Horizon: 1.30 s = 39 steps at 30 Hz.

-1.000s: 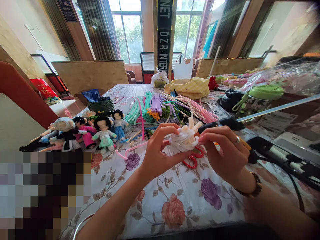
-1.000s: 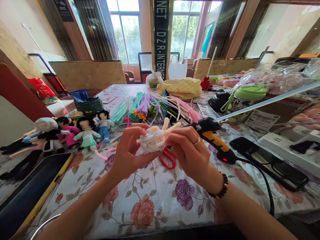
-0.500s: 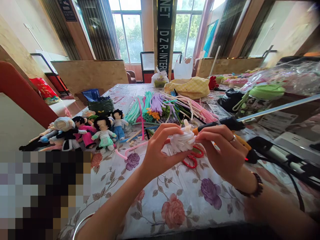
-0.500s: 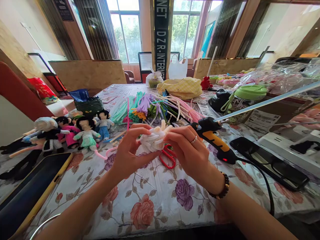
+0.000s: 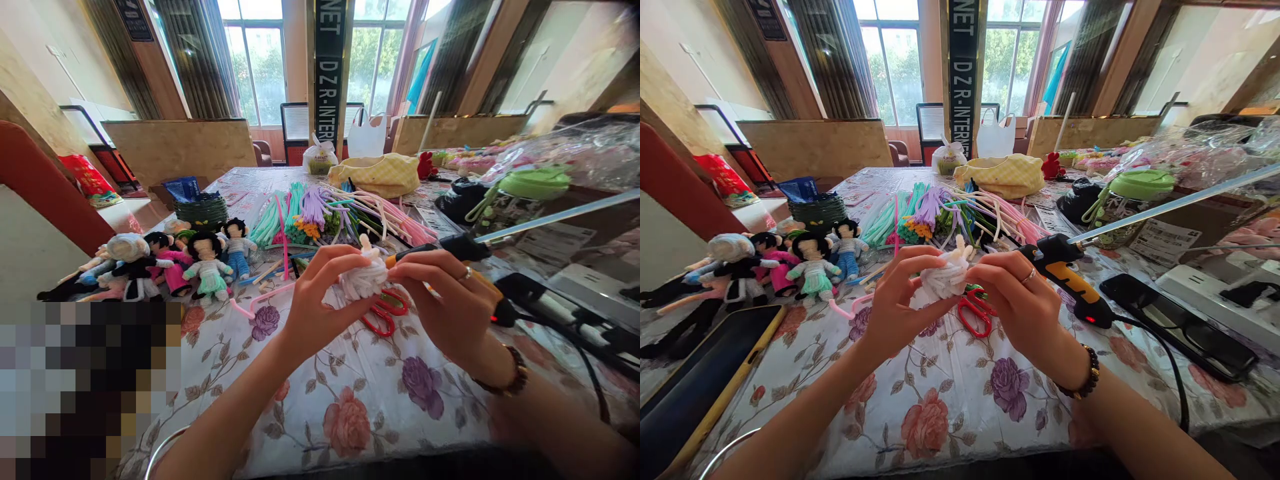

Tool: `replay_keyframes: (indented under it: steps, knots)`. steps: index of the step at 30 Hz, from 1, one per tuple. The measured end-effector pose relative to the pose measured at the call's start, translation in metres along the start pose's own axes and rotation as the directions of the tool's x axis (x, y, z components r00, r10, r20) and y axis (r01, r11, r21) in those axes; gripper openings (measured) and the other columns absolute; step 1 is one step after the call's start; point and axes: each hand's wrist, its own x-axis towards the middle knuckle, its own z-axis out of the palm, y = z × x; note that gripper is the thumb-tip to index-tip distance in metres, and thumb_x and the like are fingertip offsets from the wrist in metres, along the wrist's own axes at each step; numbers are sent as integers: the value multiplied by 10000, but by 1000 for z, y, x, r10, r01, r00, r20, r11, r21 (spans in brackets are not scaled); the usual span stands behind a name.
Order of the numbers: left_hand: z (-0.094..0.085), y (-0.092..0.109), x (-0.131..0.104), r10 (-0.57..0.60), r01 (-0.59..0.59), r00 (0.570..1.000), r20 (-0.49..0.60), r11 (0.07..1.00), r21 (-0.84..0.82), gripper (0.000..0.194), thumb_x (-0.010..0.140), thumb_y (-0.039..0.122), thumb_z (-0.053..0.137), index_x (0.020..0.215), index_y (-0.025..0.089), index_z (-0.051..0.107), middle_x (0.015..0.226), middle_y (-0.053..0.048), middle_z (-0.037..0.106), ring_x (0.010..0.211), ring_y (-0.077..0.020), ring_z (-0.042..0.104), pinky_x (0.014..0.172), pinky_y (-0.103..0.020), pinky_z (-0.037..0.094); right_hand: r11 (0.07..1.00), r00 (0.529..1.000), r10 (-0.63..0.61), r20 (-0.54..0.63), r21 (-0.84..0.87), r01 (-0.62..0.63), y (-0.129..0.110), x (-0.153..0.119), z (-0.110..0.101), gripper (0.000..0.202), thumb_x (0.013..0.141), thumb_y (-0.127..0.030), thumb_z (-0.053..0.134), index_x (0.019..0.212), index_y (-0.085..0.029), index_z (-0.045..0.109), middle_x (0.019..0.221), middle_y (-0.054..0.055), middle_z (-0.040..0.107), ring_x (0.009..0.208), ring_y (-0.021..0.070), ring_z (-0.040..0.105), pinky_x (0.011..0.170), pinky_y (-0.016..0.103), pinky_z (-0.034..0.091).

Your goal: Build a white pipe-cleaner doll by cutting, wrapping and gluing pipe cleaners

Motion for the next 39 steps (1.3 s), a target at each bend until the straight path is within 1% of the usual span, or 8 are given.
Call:
replay_keyframes:
  steps: [3, 6, 8, 18, 26, 31, 34, 39]
  knots:
    - [0, 0, 0, 2, -1, 1000, -28, 1000, 23, 452, 680, 179, 739, 1095, 267, 581, 1102, -49, 562, 1020, -166, 558, 698, -231, 548, 969, 975, 221, -5, 113, -219, -2, 2, 2, 91, 824, -165, 619, 805, -249, 649, 787, -7, 678, 705, 137, 647, 655, 280, 539]
    - [1, -2, 0, 6, -5, 997, -75, 1000, 11, 452, 679, 172, 740, 1087, 269, 573, 1112, -46, 553, 1039, -172, 553, 689, -233, 553, 826, 870, 491, 54, 289, -484, -5, 6, 3, 27, 820, -254, 633, 839, -235, 642, 799, 5, 699, 695, 152, 671, 656, 308, 576]
    - [1, -2, 0, 9, -10, 995, -103, 1000, -5, 451, 672, 164, 744, 1074, 269, 570, 1118, -45, 544, 1044, -177, 552, 694, -248, 561, 743, 814, 574, 86, 361, -563, -9, 9, 2, 44, 818, -267, 636, 836, -227, 637, 797, 15, 718, 687, 157, 688, 644, 305, 594]
    - [2, -6, 0, 15, -24, 987, -158, 998, -55, 475, 650, 135, 754, 1049, 273, 537, 1114, -26, 506, 1048, -165, 535, 694, -248, 560, 687, 745, 642, 178, 298, -663, -22, 8, 1, 202, 762, -339, 691, 936, -239, 705, 904, 30, 748, 773, 184, 712, 609, 273, 610]
    - [1, -3, 0, 9, -3, 994, -110, 998, 63, 455, 647, 136, 759, 1026, 263, 541, 1093, -39, 537, 1016, -178, 548, 667, -252, 531, 671, 722, 651, 235, 266, -692, -23, 9, -1, 325, 693, -346, 744, 999, -242, 719, 870, 25, 759, 745, 215, 726, 648, 328, 626]
    - [0, -3, 1, 69, -52, 993, -99, 985, 166, 397, 700, 133, 714, 1034, 241, 529, 1076, -42, 534, 1009, -162, 556, 715, -266, 537, 605, 637, 733, 239, 201, -771, -28, 11, -2, 383, 686, -404, 737, 1033, -245, 709, 909, 29, 754, 768, 230, 725, 679, 353, 627]
    - [1, -2, 2, 88, -70, 993, -82, 976, 205, 361, 718, 131, 697, 1022, 231, 531, 1065, -42, 530, 1004, -156, 568, 772, -295, 543, 530, 588, 752, 297, 259, -808, -29, 13, -2, 340, 677, -381, 746, 995, -264, 718, 937, 18, 748, 803, 229, 722, 694, 341, 628]
    - [0, 0, 2, 87, -74, 995, -42, 966, 246, 351, 720, 120, 691, 1018, 231, 541, 1053, -40, 532, 991, -152, 580, 806, -315, 547, 471, 566, 751, 341, 325, -820, -28, 14, -1, 293, 668, -350, 757, 952, -287, 723, 927, 8, 748, 831, 232, 719, 699, 338, 631]
